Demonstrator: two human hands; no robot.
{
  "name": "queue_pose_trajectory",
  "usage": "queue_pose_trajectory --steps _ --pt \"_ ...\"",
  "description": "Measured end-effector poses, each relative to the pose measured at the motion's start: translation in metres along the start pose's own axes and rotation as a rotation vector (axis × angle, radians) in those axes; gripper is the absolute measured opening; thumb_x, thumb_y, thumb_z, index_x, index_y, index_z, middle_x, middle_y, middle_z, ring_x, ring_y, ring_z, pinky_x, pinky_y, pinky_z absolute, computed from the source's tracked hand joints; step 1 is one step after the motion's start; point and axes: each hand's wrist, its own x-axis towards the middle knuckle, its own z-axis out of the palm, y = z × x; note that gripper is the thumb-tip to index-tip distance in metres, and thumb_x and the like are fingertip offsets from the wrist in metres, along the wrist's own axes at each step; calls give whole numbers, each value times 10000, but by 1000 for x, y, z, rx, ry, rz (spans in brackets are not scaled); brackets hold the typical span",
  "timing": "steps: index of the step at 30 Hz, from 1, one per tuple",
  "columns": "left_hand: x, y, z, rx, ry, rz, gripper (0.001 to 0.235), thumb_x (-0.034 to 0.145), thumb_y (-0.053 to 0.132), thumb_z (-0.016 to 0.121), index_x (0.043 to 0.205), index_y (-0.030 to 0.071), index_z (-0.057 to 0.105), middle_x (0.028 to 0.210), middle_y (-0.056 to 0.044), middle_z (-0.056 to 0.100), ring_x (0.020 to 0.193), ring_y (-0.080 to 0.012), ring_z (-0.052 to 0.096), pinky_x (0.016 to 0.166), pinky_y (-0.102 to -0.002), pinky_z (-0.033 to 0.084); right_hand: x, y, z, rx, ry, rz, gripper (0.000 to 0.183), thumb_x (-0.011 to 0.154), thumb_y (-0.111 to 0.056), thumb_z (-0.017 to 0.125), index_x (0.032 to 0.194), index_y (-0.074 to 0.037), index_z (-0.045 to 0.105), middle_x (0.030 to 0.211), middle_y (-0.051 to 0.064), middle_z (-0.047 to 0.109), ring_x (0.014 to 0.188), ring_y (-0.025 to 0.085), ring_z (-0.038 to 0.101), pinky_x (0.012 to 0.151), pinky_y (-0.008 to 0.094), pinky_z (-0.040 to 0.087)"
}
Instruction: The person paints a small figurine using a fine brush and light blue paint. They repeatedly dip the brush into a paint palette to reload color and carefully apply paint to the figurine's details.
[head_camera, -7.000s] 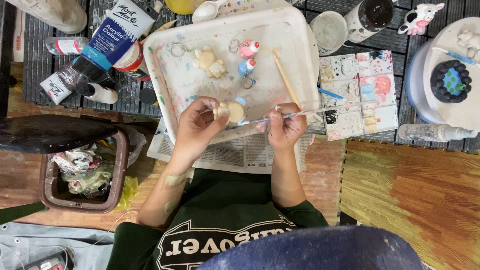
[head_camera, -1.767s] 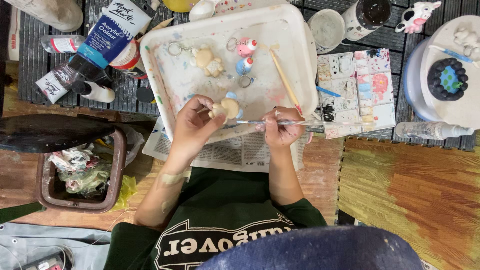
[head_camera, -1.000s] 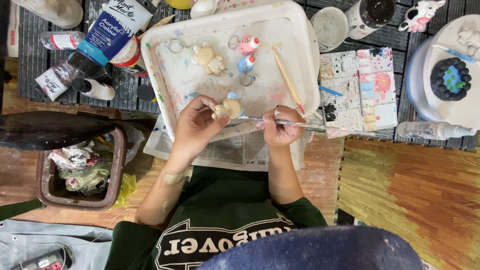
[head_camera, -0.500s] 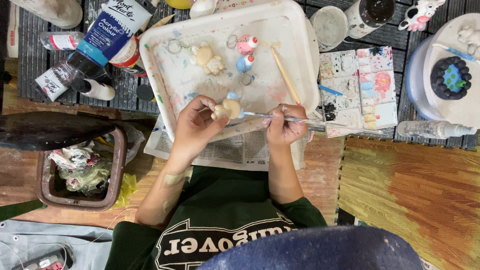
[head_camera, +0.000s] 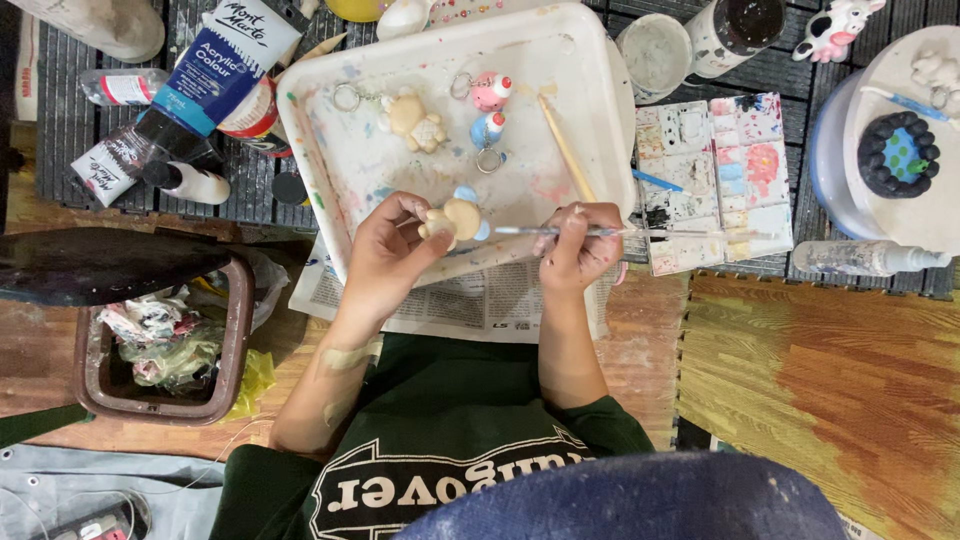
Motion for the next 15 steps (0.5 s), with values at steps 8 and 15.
queue_pose_trajectory --steps 8,15 --pt "1 0 -3 -18 13 -25 227 965 -32 685 1149 31 568 1105 -7 614 1046 -107 622 901 -277 531 4 -3 3 -83 -10 37 187 1119 -192 573 1066 -35 486 698 79 537 504 104 485 466 263 447" --pt "4 2 1 12 13 -18 275 963 -31 681 1208 11 564 1192 -54 650 1118 -132 640 939 -285 538 9 -2 -5 76 -155 -56 166 1122 -202 526 1062 -52 484 689 52 549 500 100 507 460 249 455"
